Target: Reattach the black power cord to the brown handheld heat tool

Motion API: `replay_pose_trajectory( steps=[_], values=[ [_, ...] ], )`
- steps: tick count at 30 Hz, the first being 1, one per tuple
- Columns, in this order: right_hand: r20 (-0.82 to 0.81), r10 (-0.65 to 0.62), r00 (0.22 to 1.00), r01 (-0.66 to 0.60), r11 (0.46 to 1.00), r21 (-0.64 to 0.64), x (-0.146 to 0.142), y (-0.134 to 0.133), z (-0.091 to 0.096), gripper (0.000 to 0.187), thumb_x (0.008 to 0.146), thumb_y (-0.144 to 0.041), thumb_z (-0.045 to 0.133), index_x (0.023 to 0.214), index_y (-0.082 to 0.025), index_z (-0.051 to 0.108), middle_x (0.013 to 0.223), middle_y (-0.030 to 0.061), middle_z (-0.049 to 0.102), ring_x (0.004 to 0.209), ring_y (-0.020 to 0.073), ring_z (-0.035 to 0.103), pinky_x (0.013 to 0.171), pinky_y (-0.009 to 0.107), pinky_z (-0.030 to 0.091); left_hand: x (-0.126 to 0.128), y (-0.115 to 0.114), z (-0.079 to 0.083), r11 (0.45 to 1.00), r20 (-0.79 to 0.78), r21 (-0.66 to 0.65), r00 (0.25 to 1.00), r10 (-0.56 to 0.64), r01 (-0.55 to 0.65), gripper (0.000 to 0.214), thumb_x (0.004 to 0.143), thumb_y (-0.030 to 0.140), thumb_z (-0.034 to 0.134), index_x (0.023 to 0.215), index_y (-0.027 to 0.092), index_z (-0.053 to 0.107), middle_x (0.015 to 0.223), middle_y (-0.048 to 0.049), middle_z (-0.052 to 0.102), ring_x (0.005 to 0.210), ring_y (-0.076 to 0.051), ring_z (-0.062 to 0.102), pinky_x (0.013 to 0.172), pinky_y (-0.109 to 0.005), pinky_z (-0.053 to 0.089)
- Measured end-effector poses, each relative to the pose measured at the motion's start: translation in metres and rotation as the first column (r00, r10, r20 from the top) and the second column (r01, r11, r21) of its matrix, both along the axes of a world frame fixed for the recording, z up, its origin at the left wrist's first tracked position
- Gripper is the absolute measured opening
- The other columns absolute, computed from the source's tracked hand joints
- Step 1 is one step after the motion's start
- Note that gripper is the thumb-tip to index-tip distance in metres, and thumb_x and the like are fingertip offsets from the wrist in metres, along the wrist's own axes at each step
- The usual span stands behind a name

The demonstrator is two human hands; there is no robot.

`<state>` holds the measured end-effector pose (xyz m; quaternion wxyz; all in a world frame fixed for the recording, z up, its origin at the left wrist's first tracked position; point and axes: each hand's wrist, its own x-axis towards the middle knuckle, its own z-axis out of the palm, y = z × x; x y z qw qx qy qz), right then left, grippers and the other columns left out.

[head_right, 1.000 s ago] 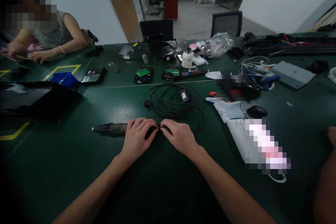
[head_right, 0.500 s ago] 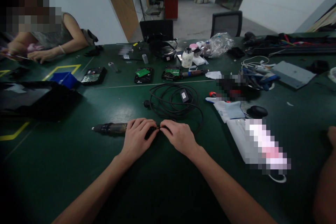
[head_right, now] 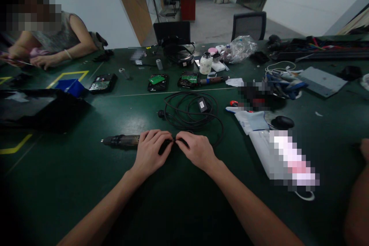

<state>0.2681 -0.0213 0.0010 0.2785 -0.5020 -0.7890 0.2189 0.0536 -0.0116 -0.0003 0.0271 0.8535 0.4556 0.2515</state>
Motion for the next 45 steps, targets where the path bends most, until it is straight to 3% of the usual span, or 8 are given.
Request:
replay_pose_trajectory(
  steps=[14, 21, 45],
  values=[
    [0.033, 0.0, 0.999, 0.0, 1.0, 0.002, -0.0007, -0.0011, 0.0045, 0.013, 0.105, -0.028, 0.057, 0.114, -0.027, 0.066, 0.113, 0.0006, 0.075, 0.086, 0.0175, 0.071, 0.07, 0.027, 0.048, -0.0004, -0.0008, 0.0017, 1.0, 0.01, -0.03, 1.0, 0.001, 0.0, 0.014, 0.102, 0.032, 0.058, 0.112, 0.026, 0.065, 0.118, -0.0028, 0.075, 0.117, -0.027, 0.062, 0.102, -0.049, 0.039],
    [0.006, 0.023, 1.0, -0.023, 1.0, 0.004, 0.0002, 0.0004, 0.0013, 0.013, 0.106, -0.028, 0.055, 0.116, -0.027, 0.064, 0.115, 0.0011, 0.075, 0.103, 0.0196, 0.072, 0.09, 0.03, 0.053, -0.0012, -0.0014, 0.003, 0.999, 0.002, -0.032, 1.0, -0.019, 0.019, 0.02, 0.098, 0.025, 0.059, 0.116, 0.028, 0.066, 0.124, -0.003, 0.073, 0.12, -0.028, 0.061, 0.103, -0.05, 0.039],
    [-0.006, 0.029, 1.0, -0.029, 0.999, 0.021, 0.0, -0.0006, 0.004, 0.018, 0.105, -0.025, 0.055, 0.12, -0.027, 0.065, 0.12, 0.0034, 0.075, 0.107, 0.0212, 0.073, 0.092, 0.033, 0.056, 0.0003, 0.0, 0.0001, 1.0, -0.002, -0.025, 1.0, 0.004, -0.004, 0.014, 0.1, 0.028, 0.059, 0.113, 0.027, 0.066, 0.12, -0.0037, 0.074, 0.117, -0.028, 0.061, 0.102, -0.05, 0.038]
  ],
)
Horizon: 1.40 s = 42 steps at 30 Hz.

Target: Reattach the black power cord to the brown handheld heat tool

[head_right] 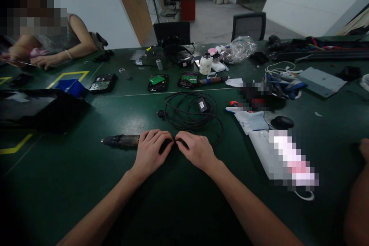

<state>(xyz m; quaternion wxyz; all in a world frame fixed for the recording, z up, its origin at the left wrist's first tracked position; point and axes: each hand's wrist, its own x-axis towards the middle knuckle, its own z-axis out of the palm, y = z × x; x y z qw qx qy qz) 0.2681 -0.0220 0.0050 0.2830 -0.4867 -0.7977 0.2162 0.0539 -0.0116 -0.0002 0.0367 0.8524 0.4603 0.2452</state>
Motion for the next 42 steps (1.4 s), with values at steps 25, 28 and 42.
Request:
replay_pose_trajectory(
  steps=[25, 28, 42],
  values=[
    [0.013, 0.003, 1.0, -0.003, 1.0, -0.007, 0.0001, 0.0008, -0.0007, 0.017, 0.105, -0.026, 0.055, 0.118, -0.027, 0.066, 0.12, 0.003, 0.075, 0.106, 0.0208, 0.073, 0.09, 0.032, 0.056, -0.0004, 0.0, 0.0005, 1.0, 0.004, 0.0, 1.0, 0.005, -0.005, 0.015, 0.1, 0.03, 0.06, 0.113, 0.027, 0.066, 0.119, -0.0033, 0.075, 0.117, -0.028, 0.061, 0.102, -0.049, 0.039],
    [0.017, -0.001, 1.0, 0.001, 1.0, -0.006, 0.0, 0.0006, -0.0003, 0.017, 0.105, -0.026, 0.055, 0.119, -0.027, 0.066, 0.121, 0.003, 0.075, 0.106, 0.0209, 0.073, 0.089, 0.032, 0.056, -0.0005, -0.0002, 0.0005, 1.0, 0.008, 0.001, 1.0, -0.011, 0.011, 0.017, 0.099, 0.028, 0.06, 0.115, 0.028, 0.067, 0.122, -0.0032, 0.074, 0.118, -0.028, 0.061, 0.102, -0.049, 0.039],
    [0.013, 0.004, 1.0, -0.004, 1.0, -0.008, 0.0004, 0.0009, -0.0006, 0.016, 0.105, -0.026, 0.055, 0.118, -0.027, 0.065, 0.12, 0.0028, 0.075, 0.107, 0.0208, 0.073, 0.089, 0.031, 0.056, -0.0004, 0.0002, -0.0003, 1.0, -0.002, 0.004, 1.0, -0.002, 0.002, 0.014, 0.101, 0.029, 0.06, 0.113, 0.028, 0.067, 0.12, -0.0029, 0.075, 0.117, -0.028, 0.061, 0.102, -0.05, 0.039]
  ],
)
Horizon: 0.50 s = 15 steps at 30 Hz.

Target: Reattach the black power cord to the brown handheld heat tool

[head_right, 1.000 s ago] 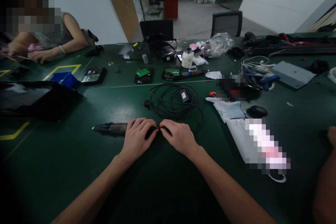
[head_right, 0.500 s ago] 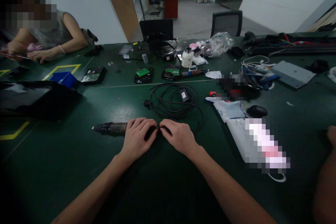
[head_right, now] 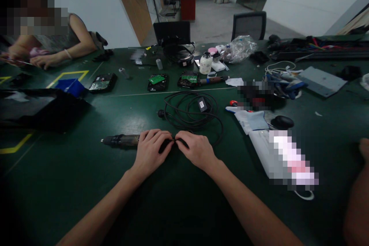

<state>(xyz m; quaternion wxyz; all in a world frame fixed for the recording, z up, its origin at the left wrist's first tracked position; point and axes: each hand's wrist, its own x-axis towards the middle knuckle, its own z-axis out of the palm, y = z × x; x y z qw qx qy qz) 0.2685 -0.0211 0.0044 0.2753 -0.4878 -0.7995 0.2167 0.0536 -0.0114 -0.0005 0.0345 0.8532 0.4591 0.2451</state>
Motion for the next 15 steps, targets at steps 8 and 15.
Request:
replay_pose_trajectory(
  steps=[8, 15],
  values=[
    [0.006, 0.004, 1.0, -0.004, 1.0, -0.013, 0.0, -0.0003, 0.0008, 0.016, 0.105, -0.025, 0.055, 0.118, -0.027, 0.064, 0.12, 0.0024, 0.074, 0.106, 0.0208, 0.072, 0.091, 0.032, 0.055, -0.0005, -0.0007, 0.002, 1.0, -0.003, -0.005, 1.0, -0.018, 0.018, 0.017, 0.1, 0.028, 0.059, 0.116, 0.028, 0.067, 0.124, -0.0016, 0.074, 0.119, -0.028, 0.06, 0.103, -0.05, 0.038],
    [0.012, 0.0, 1.0, 0.0, 1.0, -0.014, -0.0001, -0.0004, 0.0002, 0.016, 0.106, -0.026, 0.055, 0.119, -0.027, 0.064, 0.122, 0.0025, 0.074, 0.108, 0.0214, 0.072, 0.091, 0.032, 0.055, -0.0003, -0.0008, 0.0007, 1.0, 0.0, -0.01, 1.0, -0.001, 0.001, 0.015, 0.1, 0.03, 0.061, 0.114, 0.027, 0.066, 0.12, -0.0024, 0.075, 0.118, -0.028, 0.06, 0.103, -0.05, 0.038]
  ],
)
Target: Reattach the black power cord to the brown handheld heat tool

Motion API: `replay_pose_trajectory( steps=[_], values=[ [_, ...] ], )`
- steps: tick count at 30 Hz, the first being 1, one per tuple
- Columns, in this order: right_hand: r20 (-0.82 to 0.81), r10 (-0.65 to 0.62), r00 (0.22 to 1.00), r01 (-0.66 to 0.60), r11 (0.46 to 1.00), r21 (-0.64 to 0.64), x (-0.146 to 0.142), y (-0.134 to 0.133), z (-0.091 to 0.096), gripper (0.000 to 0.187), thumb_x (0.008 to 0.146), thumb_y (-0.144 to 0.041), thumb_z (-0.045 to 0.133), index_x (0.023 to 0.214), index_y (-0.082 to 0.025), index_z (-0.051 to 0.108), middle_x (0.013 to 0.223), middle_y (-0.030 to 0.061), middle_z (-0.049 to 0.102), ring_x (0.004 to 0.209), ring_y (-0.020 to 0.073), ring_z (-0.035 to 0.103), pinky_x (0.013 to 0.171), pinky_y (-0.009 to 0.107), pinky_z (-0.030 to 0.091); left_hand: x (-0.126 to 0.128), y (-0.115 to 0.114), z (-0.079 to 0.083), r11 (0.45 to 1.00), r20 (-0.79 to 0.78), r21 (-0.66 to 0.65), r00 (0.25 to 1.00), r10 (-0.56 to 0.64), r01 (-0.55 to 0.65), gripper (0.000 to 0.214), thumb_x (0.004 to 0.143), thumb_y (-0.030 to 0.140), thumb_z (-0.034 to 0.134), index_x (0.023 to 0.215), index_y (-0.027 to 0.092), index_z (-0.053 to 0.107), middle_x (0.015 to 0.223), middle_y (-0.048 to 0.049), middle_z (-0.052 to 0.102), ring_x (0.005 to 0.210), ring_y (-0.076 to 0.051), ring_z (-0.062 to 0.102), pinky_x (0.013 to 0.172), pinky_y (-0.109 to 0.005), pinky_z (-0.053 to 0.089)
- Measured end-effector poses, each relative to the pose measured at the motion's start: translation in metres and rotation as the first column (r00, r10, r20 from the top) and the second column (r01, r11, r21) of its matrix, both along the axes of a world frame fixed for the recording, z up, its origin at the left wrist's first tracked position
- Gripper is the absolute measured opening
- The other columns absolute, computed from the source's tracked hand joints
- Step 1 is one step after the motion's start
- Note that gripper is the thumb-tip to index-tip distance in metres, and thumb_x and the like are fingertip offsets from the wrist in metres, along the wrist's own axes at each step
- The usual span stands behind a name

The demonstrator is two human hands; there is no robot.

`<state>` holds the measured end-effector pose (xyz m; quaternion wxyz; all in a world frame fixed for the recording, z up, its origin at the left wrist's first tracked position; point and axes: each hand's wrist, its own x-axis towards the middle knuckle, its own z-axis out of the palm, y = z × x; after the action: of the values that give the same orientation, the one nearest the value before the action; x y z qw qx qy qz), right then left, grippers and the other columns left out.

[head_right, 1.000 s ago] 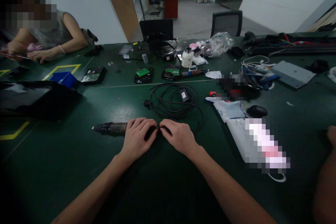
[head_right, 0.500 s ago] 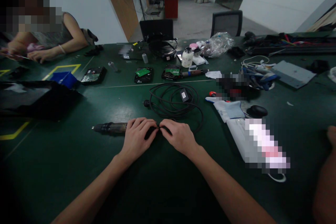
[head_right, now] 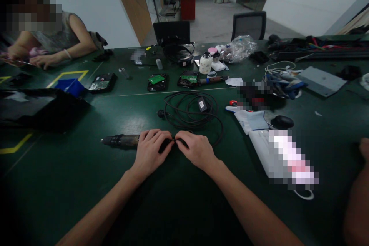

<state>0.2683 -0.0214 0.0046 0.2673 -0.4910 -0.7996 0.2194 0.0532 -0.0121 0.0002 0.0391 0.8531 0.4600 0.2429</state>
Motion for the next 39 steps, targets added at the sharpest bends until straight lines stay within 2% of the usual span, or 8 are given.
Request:
replay_pose_trajectory(
  steps=[14, 39],
  values=[
    [0.002, 0.006, 1.0, -0.006, 1.0, 0.006, 0.0003, 0.0008, -0.0013, 0.015, 0.105, -0.026, 0.056, 0.118, -0.027, 0.064, 0.121, 0.0024, 0.074, 0.107, 0.0212, 0.072, 0.09, 0.031, 0.055, 0.0004, -0.0004, 0.0007, 1.0, 0.006, 0.0, 1.0, -0.013, 0.013, 0.016, 0.099, 0.028, 0.061, 0.115, 0.028, 0.065, 0.123, 0.0003, 0.074, 0.12, -0.027, 0.06, 0.103, -0.049, 0.037],
    [0.012, -0.002, 1.0, 0.002, 1.0, 0.008, -0.0002, 0.0003, -0.0009, 0.015, 0.105, -0.026, 0.055, 0.117, -0.027, 0.064, 0.12, 0.0026, 0.074, 0.105, 0.0204, 0.072, 0.089, 0.031, 0.055, -0.0001, 0.0007, -0.0011, 0.999, -0.008, 0.044, 1.0, -0.01, 0.01, 0.016, 0.099, 0.027, 0.063, 0.114, 0.028, 0.068, 0.12, -0.0012, 0.075, 0.117, -0.028, 0.062, 0.102, -0.05, 0.039]
  ],
)
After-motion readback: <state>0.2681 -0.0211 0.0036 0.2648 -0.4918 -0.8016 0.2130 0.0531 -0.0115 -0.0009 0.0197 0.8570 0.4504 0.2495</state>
